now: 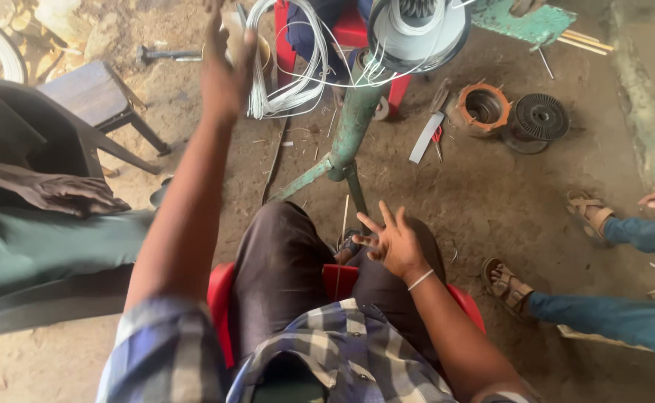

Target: The person sits at a bench-mounted winding machine and works with a length of white insulated wire. They feed the wire into the machine's cylindrical drum, pull out loops of wire, coil and gather the loops by hand into a bundle, and return the wire to the drum to continue winding.

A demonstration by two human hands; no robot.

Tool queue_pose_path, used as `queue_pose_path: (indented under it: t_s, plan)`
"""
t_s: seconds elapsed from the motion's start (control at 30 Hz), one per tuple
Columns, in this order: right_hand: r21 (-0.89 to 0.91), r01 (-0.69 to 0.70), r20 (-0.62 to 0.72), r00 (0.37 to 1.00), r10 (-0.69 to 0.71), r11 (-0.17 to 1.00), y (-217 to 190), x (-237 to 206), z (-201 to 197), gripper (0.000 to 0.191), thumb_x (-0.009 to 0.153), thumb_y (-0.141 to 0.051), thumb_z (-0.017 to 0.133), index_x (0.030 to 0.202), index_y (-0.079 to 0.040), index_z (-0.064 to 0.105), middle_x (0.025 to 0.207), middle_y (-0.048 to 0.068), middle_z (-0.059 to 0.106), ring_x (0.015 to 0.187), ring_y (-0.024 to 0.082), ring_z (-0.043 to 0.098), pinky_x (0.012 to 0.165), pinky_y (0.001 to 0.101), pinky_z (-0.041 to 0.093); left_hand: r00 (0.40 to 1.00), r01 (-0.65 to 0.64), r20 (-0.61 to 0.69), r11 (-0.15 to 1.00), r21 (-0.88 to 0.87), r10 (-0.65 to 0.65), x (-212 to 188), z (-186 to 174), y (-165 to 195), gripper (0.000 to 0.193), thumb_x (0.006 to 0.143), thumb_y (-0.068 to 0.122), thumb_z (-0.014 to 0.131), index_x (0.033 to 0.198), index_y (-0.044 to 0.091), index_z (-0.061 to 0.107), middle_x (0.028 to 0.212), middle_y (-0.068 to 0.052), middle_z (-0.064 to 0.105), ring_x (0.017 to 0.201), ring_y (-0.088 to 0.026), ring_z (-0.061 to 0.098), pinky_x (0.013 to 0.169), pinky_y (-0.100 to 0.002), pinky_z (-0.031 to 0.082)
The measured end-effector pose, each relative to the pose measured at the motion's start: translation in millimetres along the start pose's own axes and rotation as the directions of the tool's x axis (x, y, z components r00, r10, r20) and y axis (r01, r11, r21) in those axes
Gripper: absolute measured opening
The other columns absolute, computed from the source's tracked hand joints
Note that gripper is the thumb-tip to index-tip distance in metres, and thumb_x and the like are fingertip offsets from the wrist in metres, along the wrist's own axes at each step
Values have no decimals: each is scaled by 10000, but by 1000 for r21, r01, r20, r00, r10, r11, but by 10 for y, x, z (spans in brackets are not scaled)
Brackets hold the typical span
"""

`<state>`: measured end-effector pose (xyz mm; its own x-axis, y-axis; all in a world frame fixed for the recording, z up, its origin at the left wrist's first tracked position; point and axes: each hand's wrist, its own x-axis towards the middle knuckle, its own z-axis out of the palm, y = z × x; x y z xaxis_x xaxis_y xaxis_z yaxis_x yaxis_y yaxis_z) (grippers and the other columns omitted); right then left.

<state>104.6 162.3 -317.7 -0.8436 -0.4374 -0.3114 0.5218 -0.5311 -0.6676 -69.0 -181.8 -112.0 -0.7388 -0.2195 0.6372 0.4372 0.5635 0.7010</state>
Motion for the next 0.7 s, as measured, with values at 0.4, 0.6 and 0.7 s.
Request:
queue_pose_path:
  t_s: [0.4, 0.6, 0.7]
  plan:
    - [-295, 54, -153, 983, -103, 954, -101, -10, 20, 898, 925, -664, 484, 1633, -195, 194, 1529, 209, 475, 902, 202, 660, 698, 302, 560, 984, -173, -34, 985, 16, 174, 344, 236, 528, 405, 1122, 380, 622, 991, -2, 649, 797, -134, 677, 707, -276, 686, 652, -404, 534]
    - [-771, 312, 28, 888, -460, 555, -164, 392, 683, 605, 1031, -268, 718, 1549, -6, 548, 1322, 253, 653, 1096, 215, 578, 914, 343, 488, 1000, -9, 15, 935, -354, 15, -358, -22, 554, 392, 1109, 370, 608, 1030, -13, 632, 726, -48, 590, 631, -114, 600, 564, -316, 480]
    - [-660, 548, 179, 779, -601, 513, -394, 749, 1168, 657, 953, -237, 740, 1493, -33, 427, 1394, 124, 590, 1299, 203, 579, 1070, 351, 488, 992, 125, 64, 845, -519, -108, -743, -71, 646, 349, 1108, 329, 628, 1004, -4, 624, 732, 3, 561, 640, -70, 523, 557, -279, 436]
